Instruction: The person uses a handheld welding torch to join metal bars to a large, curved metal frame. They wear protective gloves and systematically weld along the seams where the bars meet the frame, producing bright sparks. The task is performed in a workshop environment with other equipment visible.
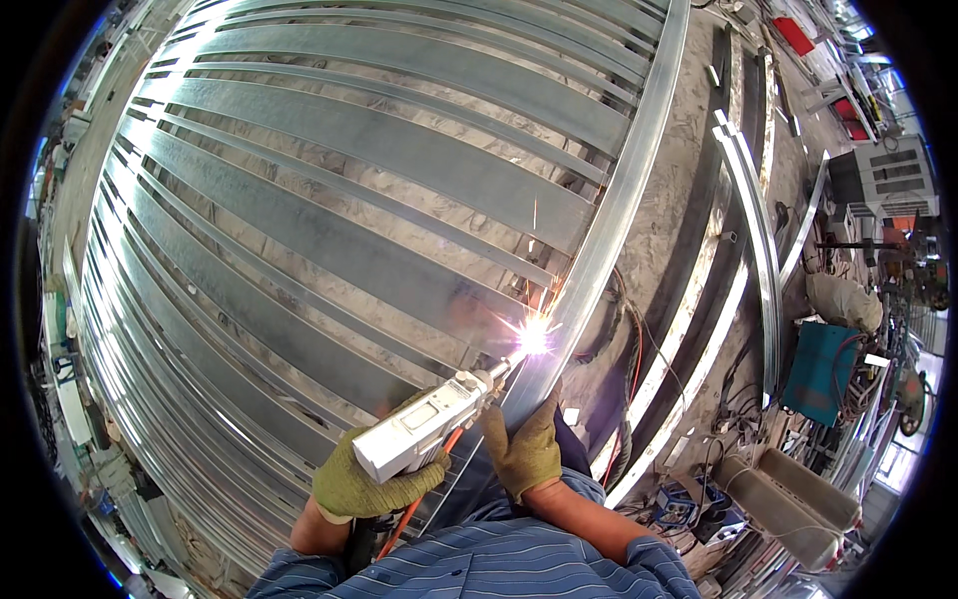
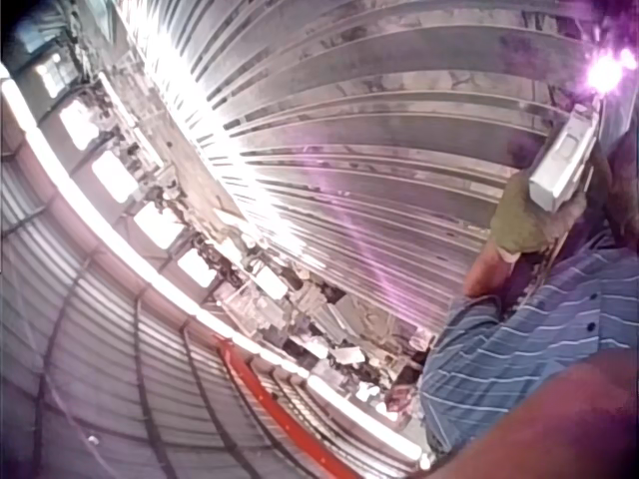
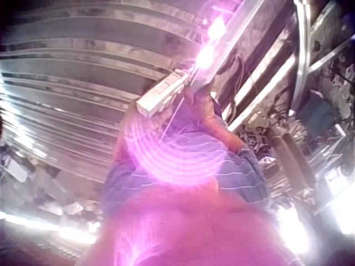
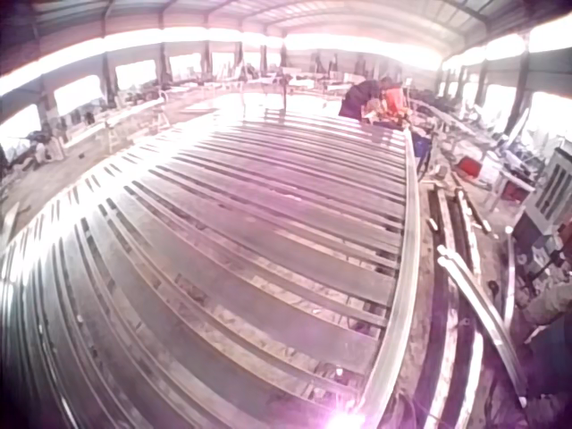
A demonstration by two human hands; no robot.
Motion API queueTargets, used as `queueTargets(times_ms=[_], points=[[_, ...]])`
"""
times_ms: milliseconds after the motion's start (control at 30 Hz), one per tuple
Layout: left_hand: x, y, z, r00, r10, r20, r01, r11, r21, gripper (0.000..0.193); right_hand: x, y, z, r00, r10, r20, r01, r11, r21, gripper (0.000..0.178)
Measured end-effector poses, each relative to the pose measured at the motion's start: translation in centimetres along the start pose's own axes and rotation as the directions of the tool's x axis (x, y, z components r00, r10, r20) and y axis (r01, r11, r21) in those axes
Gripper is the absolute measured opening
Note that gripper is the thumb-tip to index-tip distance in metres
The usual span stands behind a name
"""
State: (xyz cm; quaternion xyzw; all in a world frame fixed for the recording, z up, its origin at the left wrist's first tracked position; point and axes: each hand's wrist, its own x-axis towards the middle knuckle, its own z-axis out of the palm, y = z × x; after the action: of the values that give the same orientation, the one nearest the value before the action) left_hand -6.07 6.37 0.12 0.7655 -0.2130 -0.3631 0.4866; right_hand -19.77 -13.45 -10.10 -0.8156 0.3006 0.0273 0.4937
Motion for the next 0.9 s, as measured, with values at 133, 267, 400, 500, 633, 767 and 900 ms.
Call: queueTargets(times_ms=[133, 267, 400, 500, 633, 767, 900], points=[[-0.1, 0.2, 0.2, 1.000, -0.006, -0.027, 0.005, 0.999, -0.043, 0.054, -0.1, 0.2, 0.0, 0.999, 0.031, 0.005, -0.031, 1.000, 0.000, 0.113], [-0.4, 0.0, 0.2, 1.000, -0.021, -0.019, 0.020, 0.999, -0.050, 0.054, -0.3, 0.1, 0.0, 0.997, 0.073, 0.013, -0.073, 0.997, -0.014, 0.114], [-0.3, 0.6, -0.2, 0.997, -0.055, 0.052, 0.057, 0.998, -0.041, 0.054, -0.2, -0.1, -0.1, 0.997, 0.071, 0.011, -0.071, 0.997, 0.020, 0.115], [-0.4, 0.9, -0.4, 0.993, -0.097, 0.065, 0.099, 0.995, -0.027, 0.054, -0.3, 0.7, 0.2, 0.999, 0.047, 0.004, -0.047, 0.999, 0.001, 0.115], [-0.9, 0.7, -0.2, 0.995, -0.090, 0.042, 0.090, 0.996, 0.003, 0.049, -0.2, 0.6, 0.2, 0.999, 0.035, 0.005, -0.035, 0.999, 0.008, 0.115], [-1.2, 0.9, -0.2, 0.984, -0.164, 0.067, 0.166, 0.986, -0.026, 0.046, -0.2, 0.4, 0.1, 0.999, 0.034, 0.006, -0.034, 0.999, -0.008, 0.115], [-1.5, 0.6, -0.1, 0.977, -0.203, 0.068, 0.207, 0.976, -0.064, 0.049, -0.1, 0.5, 0.1, 1.000, -0.002, 0.003, 0.002, 1.000, -0.001, 0.114]])
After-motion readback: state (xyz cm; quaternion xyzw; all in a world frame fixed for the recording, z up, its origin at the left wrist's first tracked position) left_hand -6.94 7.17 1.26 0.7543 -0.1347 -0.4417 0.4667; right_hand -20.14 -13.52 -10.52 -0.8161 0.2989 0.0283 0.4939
